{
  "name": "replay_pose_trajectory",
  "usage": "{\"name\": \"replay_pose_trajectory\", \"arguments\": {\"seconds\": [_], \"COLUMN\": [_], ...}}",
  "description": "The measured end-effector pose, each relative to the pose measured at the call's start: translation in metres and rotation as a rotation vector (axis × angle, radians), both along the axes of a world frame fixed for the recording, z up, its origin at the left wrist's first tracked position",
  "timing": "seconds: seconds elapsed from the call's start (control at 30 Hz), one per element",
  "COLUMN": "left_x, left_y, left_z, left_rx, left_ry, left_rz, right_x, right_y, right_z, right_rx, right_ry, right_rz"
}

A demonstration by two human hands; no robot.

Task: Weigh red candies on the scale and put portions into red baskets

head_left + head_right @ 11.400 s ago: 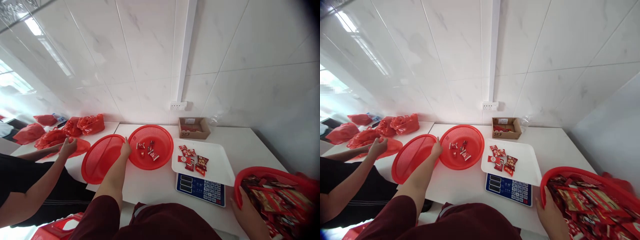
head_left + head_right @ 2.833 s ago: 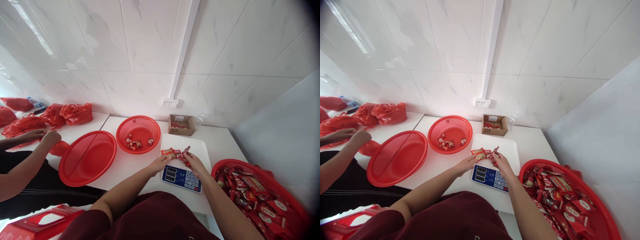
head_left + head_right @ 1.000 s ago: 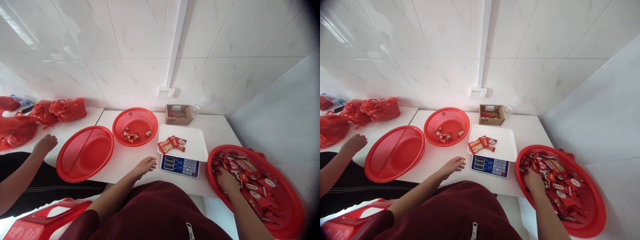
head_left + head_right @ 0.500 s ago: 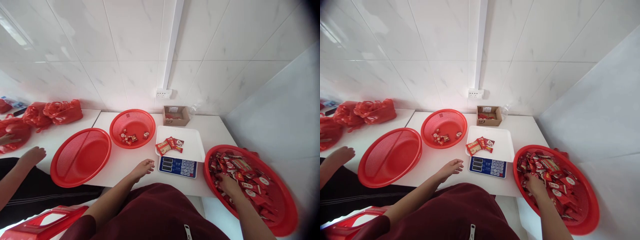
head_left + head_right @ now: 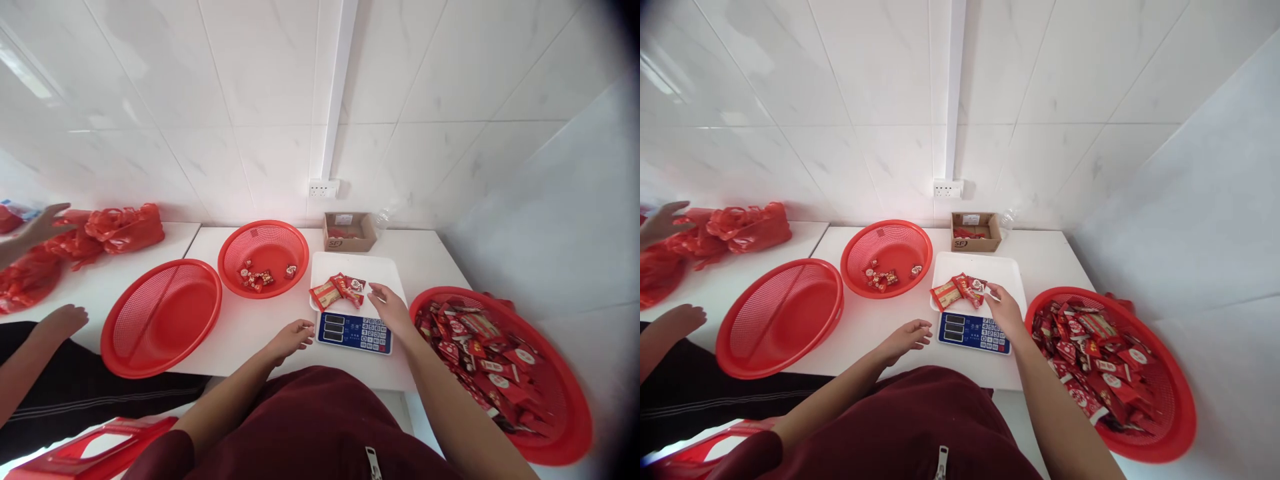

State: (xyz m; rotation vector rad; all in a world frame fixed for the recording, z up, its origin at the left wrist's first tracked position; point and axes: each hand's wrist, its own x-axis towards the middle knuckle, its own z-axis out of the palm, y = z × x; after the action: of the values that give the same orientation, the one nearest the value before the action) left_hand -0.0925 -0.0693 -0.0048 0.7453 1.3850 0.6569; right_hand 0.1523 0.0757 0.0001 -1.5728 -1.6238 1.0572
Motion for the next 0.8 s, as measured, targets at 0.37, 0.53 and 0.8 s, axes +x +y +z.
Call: {"name": "replay_pose_trajectory", "arguments": {"seconds": [0.37, 0.53, 0.8], "left_x": [-0.043, -0.093, -0.192], "left_y": [0.002, 0.015, 0.01], "left_z": [-0.008, 0.007, 0.021], "left_rx": [0.2, 0.484, 0.236], "left_ry": [0.396, 1.017, 1.542], "left_rz": [0.213, -0.016, -0.622], "right_x": [0.109, 0.11, 0.104], "right_y": [-0.06, -0.078, -0.076], "right_z": [-0.08, -0.097, -0.079], "right_rx": [0.19, 0.087, -0.069], "right_ry": [-0.588, -0.64, -0.708], "right_rz": [-0.087, -0.063, -0.066]}}
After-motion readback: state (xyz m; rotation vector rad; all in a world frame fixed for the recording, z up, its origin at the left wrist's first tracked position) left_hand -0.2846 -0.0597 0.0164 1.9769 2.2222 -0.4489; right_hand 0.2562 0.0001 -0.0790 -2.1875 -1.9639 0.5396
